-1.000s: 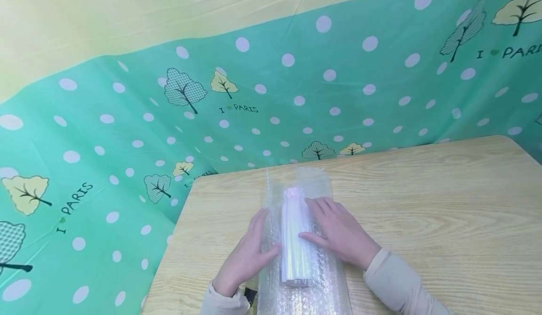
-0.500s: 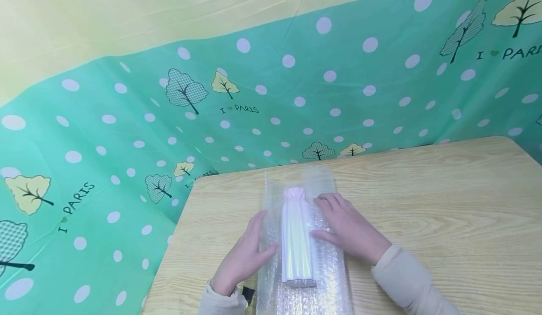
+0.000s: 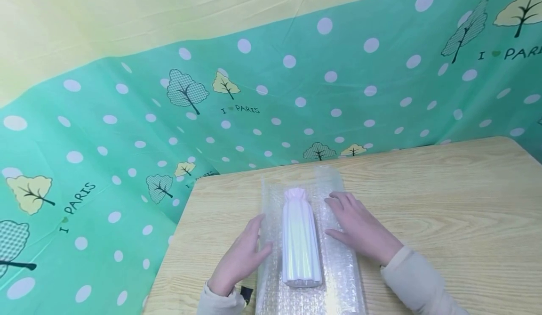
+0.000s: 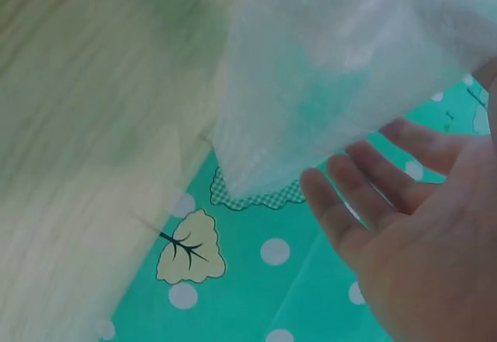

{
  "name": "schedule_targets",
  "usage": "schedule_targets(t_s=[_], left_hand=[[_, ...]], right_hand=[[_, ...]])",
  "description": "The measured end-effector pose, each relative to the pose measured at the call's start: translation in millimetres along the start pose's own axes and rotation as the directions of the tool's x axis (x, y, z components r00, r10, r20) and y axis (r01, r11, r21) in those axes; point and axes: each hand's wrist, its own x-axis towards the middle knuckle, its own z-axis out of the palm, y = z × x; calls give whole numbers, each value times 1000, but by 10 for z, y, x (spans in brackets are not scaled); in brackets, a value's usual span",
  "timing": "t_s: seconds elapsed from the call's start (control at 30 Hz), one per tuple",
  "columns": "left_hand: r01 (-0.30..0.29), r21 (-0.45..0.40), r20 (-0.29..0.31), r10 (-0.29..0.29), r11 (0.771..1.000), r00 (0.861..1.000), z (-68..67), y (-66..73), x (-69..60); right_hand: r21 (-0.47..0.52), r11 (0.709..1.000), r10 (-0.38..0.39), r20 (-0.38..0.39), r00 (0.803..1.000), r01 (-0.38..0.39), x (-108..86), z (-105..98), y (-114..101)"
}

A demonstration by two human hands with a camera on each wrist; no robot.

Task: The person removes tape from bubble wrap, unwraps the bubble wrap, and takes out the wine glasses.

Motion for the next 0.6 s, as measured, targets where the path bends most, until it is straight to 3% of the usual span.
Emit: schedule_targets(t_s=[0.23, 0.6], left_hand=[[16, -7, 24, -16, 1000, 1000, -33, -15, -8], [22, -16, 17, -22, 1000, 1000, -42, -57, -7]], right_hand=[[24, 998, 59, 23, 998, -60, -33, -114, 74], [32, 998, 61, 45, 997, -62, -103, -167, 157]])
